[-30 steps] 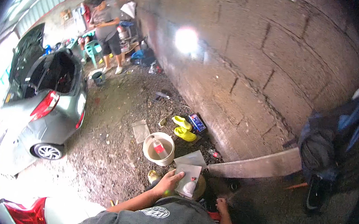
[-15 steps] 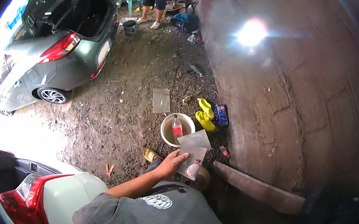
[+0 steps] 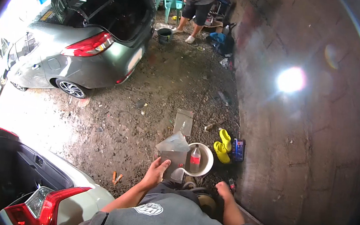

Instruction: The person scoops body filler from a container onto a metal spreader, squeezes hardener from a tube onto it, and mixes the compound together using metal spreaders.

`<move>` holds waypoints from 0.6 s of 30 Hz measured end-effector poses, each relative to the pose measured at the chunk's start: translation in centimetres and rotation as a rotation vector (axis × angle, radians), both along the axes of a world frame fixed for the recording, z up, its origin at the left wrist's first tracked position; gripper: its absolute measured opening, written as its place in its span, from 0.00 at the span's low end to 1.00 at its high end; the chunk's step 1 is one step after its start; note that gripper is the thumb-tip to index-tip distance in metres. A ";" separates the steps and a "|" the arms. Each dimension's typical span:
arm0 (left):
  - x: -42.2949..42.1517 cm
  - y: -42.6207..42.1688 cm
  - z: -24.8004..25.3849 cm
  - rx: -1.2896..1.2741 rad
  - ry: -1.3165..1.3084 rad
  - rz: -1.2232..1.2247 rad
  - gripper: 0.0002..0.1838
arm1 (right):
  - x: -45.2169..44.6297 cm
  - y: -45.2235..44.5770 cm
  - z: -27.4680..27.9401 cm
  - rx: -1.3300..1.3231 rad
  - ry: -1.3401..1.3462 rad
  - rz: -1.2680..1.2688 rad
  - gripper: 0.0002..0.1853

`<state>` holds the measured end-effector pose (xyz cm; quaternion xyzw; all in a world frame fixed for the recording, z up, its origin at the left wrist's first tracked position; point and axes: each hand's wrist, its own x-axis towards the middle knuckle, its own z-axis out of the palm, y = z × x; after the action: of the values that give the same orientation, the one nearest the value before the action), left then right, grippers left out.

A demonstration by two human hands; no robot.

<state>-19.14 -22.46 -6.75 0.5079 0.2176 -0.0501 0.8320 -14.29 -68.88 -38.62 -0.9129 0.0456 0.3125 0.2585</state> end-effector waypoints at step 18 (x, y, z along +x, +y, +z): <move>-7.4 11.8 0.4 -0.233 -0.385 0.620 0.15 | 8.0 9.3 10.7 -0.198 -0.006 0.501 0.21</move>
<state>-26.52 -10.71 -6.31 0.3201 0.1936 0.2760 0.8854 -6.32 -59.58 -27.90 -0.9175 -0.1520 0.3582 0.0826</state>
